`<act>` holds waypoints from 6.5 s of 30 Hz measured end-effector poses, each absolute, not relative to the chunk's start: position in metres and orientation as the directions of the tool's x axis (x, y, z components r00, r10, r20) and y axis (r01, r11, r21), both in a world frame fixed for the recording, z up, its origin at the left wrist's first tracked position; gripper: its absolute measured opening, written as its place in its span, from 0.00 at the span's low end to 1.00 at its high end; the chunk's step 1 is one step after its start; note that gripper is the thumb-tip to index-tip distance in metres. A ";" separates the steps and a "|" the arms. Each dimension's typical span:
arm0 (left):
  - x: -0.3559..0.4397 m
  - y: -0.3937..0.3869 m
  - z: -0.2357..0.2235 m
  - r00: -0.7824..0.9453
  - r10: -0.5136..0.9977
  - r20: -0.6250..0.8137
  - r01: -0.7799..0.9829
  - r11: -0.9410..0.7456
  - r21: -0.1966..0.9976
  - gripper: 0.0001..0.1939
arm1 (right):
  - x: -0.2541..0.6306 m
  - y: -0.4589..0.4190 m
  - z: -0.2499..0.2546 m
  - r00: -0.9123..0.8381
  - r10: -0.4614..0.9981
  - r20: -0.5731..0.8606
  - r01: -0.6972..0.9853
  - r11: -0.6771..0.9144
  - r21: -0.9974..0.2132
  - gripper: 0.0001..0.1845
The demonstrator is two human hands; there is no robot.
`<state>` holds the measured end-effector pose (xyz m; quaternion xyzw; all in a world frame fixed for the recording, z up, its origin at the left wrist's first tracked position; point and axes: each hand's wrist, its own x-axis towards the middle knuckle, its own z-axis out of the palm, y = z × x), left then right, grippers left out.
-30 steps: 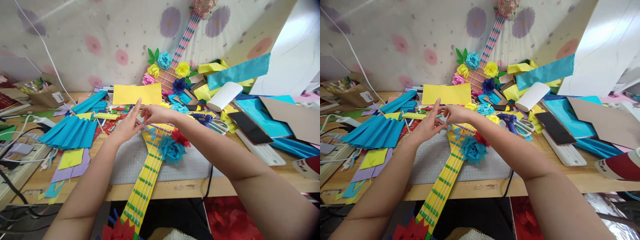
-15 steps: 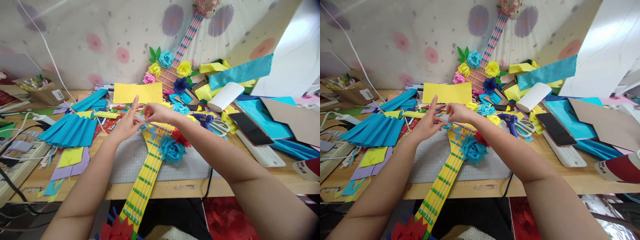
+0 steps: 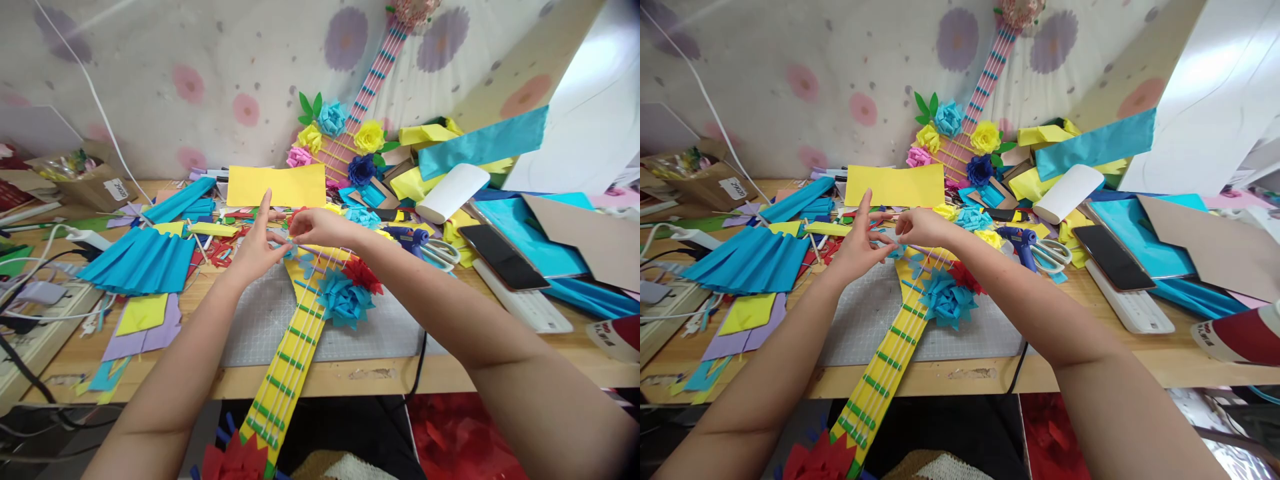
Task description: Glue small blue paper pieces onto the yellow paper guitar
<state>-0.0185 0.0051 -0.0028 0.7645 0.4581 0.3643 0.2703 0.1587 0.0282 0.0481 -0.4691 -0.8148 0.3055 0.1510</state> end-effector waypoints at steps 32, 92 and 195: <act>-0.026 -0.001 0.006 0.602 0.788 0.125 0.728 -0.607 0.318 0.22 | 0.161 0.056 0.026 -0.283 0.950 0.130 0.780 0.307 -0.546 0.10; -0.022 -0.020 0.028 0.617 0.784 -0.072 0.772 -0.585 0.249 0.19 | 0.130 0.063 0.035 -0.735 0.673 -0.084 0.639 0.646 -0.417 0.12; -0.016 0.015 0.022 0.082 0.995 -0.051 0.245 0.029 0.969 0.16 | 0.388 -0.002 -0.012 0.173 0.960 -0.219 0.977 -0.140 0.160 0.16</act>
